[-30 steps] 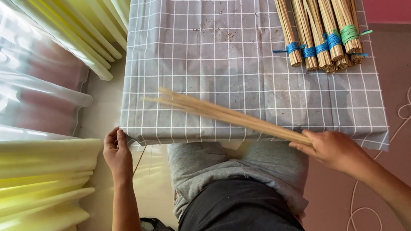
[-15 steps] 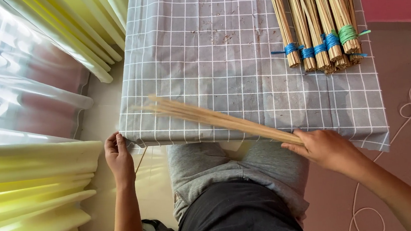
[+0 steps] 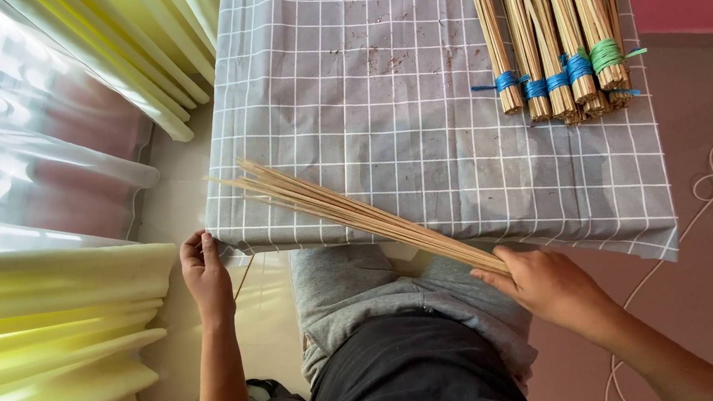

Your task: Tying bundles of thin wooden sticks together using blue plastic string on a checkered table.

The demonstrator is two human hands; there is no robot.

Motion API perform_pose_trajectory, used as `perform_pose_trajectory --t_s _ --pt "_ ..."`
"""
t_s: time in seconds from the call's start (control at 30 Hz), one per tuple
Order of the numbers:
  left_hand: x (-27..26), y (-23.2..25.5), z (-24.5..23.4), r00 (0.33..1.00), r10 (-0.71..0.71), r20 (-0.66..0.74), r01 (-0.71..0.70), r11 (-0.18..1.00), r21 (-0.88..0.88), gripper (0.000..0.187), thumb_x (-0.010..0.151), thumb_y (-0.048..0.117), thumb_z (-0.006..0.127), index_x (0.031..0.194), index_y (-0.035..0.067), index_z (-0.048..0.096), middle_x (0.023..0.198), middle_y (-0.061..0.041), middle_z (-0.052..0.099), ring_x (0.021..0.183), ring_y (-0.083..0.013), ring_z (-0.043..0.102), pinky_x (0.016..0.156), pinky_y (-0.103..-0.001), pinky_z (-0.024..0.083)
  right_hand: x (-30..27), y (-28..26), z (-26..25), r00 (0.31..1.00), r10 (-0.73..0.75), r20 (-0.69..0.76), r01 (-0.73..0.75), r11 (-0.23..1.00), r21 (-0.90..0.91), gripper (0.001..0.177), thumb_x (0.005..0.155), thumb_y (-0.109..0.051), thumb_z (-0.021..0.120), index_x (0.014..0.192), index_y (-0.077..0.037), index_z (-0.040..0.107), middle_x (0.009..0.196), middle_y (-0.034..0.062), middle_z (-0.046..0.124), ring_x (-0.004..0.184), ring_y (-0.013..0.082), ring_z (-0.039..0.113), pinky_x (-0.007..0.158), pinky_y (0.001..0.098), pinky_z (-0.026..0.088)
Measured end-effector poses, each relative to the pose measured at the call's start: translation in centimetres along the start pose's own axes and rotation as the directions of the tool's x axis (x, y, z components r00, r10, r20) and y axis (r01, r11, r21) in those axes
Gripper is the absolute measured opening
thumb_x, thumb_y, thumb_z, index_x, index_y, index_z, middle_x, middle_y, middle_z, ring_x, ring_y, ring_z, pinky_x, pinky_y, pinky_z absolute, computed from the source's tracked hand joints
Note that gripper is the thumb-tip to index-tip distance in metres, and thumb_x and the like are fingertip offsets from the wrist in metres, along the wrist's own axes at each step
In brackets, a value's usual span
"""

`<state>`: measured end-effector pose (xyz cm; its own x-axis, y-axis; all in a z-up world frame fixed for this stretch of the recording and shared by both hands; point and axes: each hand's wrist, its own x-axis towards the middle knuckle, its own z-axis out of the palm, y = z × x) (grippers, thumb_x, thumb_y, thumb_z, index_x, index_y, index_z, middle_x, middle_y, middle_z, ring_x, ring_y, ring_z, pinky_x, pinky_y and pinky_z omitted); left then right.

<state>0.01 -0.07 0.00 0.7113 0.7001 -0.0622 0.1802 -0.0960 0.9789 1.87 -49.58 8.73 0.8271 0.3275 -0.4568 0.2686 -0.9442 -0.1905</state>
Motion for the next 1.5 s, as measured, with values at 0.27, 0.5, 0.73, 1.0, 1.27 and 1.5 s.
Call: perform_pose_trajectory --t_s 0.27,0.5,0.73,1.0,1.27,1.5 --pt "0.1 -0.3 -0.2 1.0 0.004 0.021 -0.003 1.0 -0.024 0.024 0.108 0.03 0.054 0.121 0.01 0.058 0.109 -0.001 0.063 0.099 -0.0098 0.06 0.091 -0.024 0.051 -0.1 2.2 -4.0 0.973 0.226 -0.043 -0.227 0.973 -0.038 0.046 0.099 -0.062 0.046 0.095 -0.017 0.058 0.055 -0.0014 0.061 0.046 0.0188 0.061 0.047 0.0372 0.046" --pt "-0.1 0.4 -0.1 1.0 0.0 0.004 0.0 1.0 -0.005 0.022 0.108 0.029 0.055 0.12 0.011 0.059 0.11 -0.001 0.063 0.1 -0.01 0.061 0.092 -0.024 0.052 -1.0 -2.4 -1.6 0.997 0.071 0.018 -0.073 0.989 0.129 0.039 0.1 -0.054 0.049 0.11 -0.019 0.061 0.053 -0.0091 0.061 0.035 0.0085 0.051 0.032 0.027 0.044" --pt "-0.2 0.4 -0.2 1.0 -0.016 0.003 0.016 1.0 -0.021 0.021 0.107 0.029 0.055 0.119 0.012 0.059 0.108 0.0 0.062 0.099 -0.0095 0.059 0.093 -0.024 0.05 2.5 -8.7 -1.9 1.0 0.012 -0.008 -0.011 0.987 0.163 0.045 0.103 -0.059 0.048 0.093 -0.015 0.052 0.056 0.0008 0.059 0.047 0.0244 0.058 0.048 0.0434 0.041" --pt "0.5 -0.4 -0.1 0.999 -0.048 0.01 0.049 0.996 -0.074 0.02 0.108 0.027 0.056 0.118 0.01 0.06 0.104 0.0 0.06 0.096 -0.0097 0.057 0.09 -0.025 0.049 -0.4 -3.7 -5.4 0.958 0.287 -0.005 -0.282 0.946 0.159 0.046 0.096 -0.064 0.051 0.096 -0.019 0.061 0.05 -0.0019 0.056 0.043 0.0153 0.054 0.047 0.034 0.038" --pt "0.4 -0.5 -0.3 0.999 -0.037 0.023 0.038 0.998 -0.046 0.021 0.109 0.028 0.055 0.12 0.011 0.059 0.103 0.001 0.06 0.095 -0.0092 0.057 0.089 -0.024 0.049 -0.5 2.7 -6.0 0.947 0.243 0.212 -0.238 0.97 -0.049 0.04 0.095 -0.068 0.05 0.102 -0.03 0.062 0.061 -0.0042 0.065 0.051 0.0133 0.06 0.052 0.031 0.042" --pt "0.4 -0.7 -0.4 0.999 -0.035 0.021 0.036 0.999 -0.027 0.021 0.109 0.028 0.055 0.12 0.011 0.059 0.104 0.002 0.06 0.095 -0.0078 0.056 0.09 -0.023 0.047 3.5 7.5 -11.9 0.929 0.347 0.125 -0.334 0.935 -0.117 0.043 0.098 -0.065 0.047 0.112 -0.029 0.066 0.054 0.0021 0.061 0.048 0.0181 0.056 0.052 0.033 0.04"
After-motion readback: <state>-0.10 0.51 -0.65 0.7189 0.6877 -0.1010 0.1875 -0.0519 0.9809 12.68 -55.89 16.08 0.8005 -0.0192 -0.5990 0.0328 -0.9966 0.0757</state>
